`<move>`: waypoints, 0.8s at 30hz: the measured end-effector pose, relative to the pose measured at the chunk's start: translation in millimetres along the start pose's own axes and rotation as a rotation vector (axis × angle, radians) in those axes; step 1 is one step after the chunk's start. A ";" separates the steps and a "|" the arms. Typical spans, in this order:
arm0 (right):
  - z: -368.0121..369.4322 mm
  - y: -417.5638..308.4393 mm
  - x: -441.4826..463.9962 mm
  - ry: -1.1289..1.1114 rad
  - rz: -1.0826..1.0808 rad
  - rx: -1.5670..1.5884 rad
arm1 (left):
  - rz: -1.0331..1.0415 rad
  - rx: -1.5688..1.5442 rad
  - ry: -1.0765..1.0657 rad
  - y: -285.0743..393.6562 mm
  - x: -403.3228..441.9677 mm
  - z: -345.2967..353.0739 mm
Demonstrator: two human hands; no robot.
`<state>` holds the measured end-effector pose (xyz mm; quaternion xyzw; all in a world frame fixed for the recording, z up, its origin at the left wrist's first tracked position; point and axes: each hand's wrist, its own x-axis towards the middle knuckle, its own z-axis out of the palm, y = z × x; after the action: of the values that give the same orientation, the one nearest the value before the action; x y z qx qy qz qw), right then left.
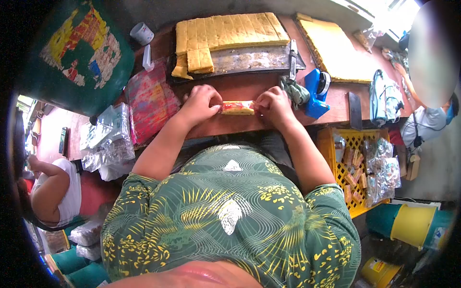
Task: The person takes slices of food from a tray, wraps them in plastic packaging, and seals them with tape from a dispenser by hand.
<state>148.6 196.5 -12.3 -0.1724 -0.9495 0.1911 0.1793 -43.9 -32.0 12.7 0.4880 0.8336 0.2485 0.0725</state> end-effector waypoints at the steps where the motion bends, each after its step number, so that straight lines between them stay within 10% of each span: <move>1: 1.0 0.0 -3.1 0.017 -0.068 -0.013 | 0.021 -0.008 -0.111 1.6 2.5 -4.8; 8: -11.6 -28.8 -28.6 -0.087 -0.111 -0.178 | 0.394 0.441 0.131 -4.0 -26.8 19.2; 11: -11.1 -18.0 -10.4 -0.130 -0.060 -0.185 | 0.182 0.377 -0.232 9.0 8.1 -5.5; 17: 1.1 -39.0 -27.7 -0.003 -0.171 -0.463 | 0.322 0.566 0.110 2.7 -16.0 32.6; 20: 0.4 -56.8 -52.7 -0.067 -0.107 -0.327 | 0.166 0.292 0.216 24.3 -32.8 38.7; 24: 13.0 -56.9 -58.5 0.001 -0.029 -0.070 | -0.326 -1.358 -0.043 28.1 18.8 42.0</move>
<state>179.9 120.1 -15.4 -0.1648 -0.9580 0.1548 0.1764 -16.4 9.7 -7.8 0.2080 0.5549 0.6907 0.4145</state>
